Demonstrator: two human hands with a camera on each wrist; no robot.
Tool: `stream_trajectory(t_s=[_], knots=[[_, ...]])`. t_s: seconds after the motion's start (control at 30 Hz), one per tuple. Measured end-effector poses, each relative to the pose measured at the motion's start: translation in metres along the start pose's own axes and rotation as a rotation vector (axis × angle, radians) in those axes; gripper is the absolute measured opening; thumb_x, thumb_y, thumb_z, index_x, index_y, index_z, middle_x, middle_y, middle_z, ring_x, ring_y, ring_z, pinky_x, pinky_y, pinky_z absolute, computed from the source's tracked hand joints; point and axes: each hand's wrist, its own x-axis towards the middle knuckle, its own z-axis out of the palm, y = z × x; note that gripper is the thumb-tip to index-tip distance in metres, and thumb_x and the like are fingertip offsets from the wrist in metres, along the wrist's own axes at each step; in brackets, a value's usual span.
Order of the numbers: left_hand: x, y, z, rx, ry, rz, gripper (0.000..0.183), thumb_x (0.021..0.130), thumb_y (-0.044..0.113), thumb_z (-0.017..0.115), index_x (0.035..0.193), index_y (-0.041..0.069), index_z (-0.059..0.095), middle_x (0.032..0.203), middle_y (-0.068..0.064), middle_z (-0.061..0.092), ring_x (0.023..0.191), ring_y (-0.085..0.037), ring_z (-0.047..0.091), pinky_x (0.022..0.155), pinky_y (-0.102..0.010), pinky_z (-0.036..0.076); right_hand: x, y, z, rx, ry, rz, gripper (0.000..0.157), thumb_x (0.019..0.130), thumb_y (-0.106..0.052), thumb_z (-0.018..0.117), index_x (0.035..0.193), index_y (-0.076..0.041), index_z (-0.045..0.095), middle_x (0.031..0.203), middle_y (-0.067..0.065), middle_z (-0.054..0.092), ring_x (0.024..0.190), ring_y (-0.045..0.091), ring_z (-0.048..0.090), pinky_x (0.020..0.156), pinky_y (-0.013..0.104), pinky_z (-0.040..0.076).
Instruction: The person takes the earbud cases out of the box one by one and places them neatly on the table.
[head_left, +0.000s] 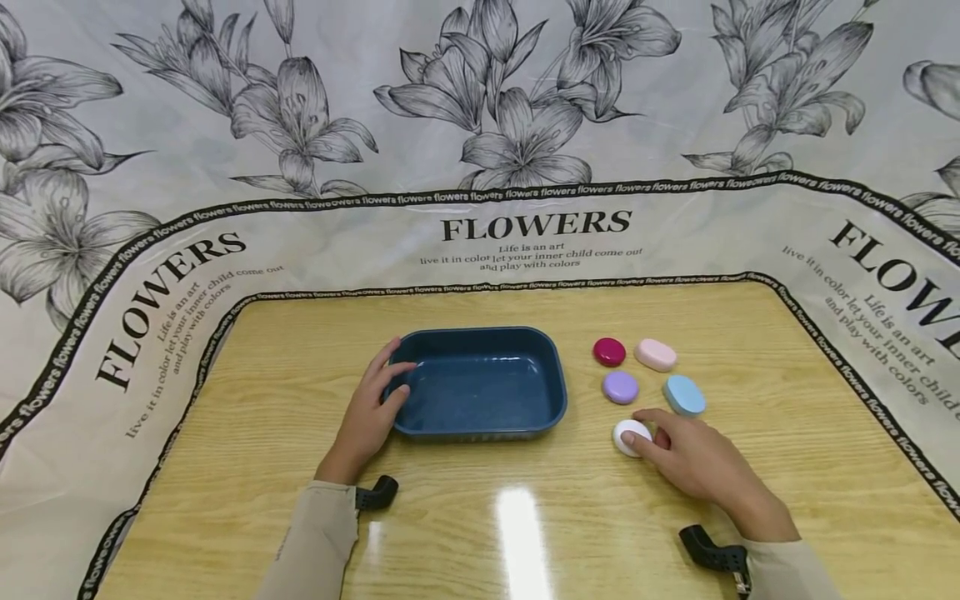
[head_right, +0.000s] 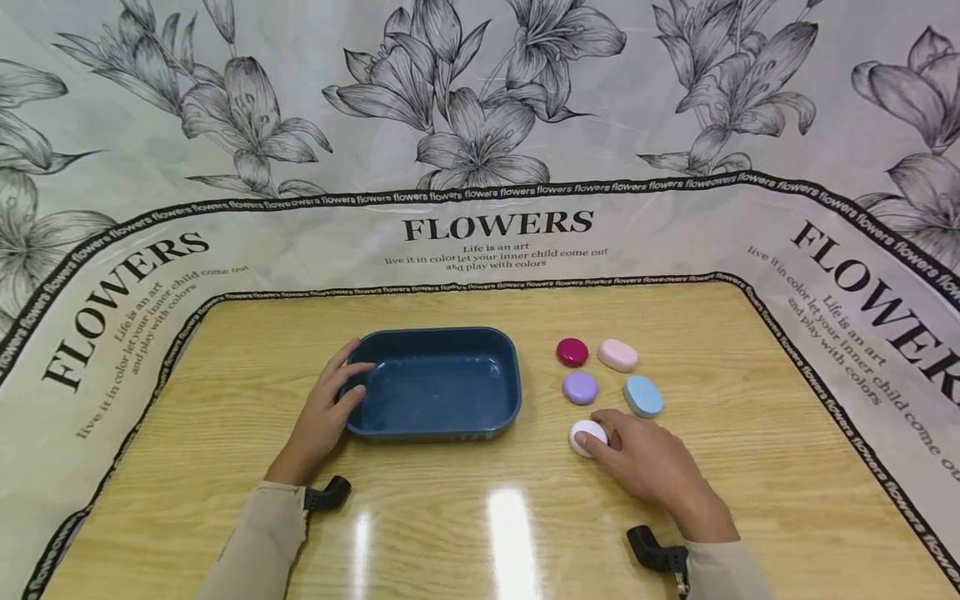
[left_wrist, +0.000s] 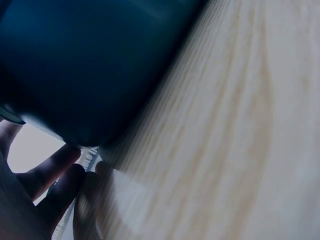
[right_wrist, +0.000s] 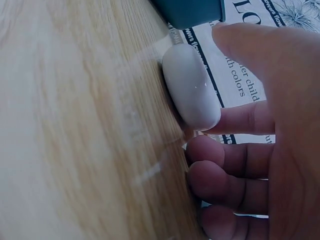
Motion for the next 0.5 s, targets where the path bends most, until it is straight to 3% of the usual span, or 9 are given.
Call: stream_trajectory(t_s=[0.33,0.5], knots=[[0.004,-0.003,0.006,-0.009,-0.015,0.022,0.033,0.101,0.005,0.055,0.133,0.005,0.062,0.164,0.002,0.024,0.151,-0.021,0.018,0.113,-0.058,0.025,-0.005,-0.002,-0.009,-0.032,0.004,0.058,0.063,0.099,-0.059,0.050,0.132,-0.006,0.063,0.070,-0.006,0.049,0.058,0.011,0.044,0.051,0.032,0.035],[0.005,-0.004,0.009,-0.006,-0.031,0.021,0.035,0.101,0.005,0.055,0.136,0.005,0.060,0.165,-0.004,0.023,0.151,-0.020,0.017,0.113,-0.059,0.025,-0.010,-0.002,-0.021,-0.041,0.086,0.077,0.059,0.101,-0.054,0.050,0.130,-0.005,0.064,0.072,-0.005,0.050,0.060,0.013,0.046,0.053,0.032,0.035]])
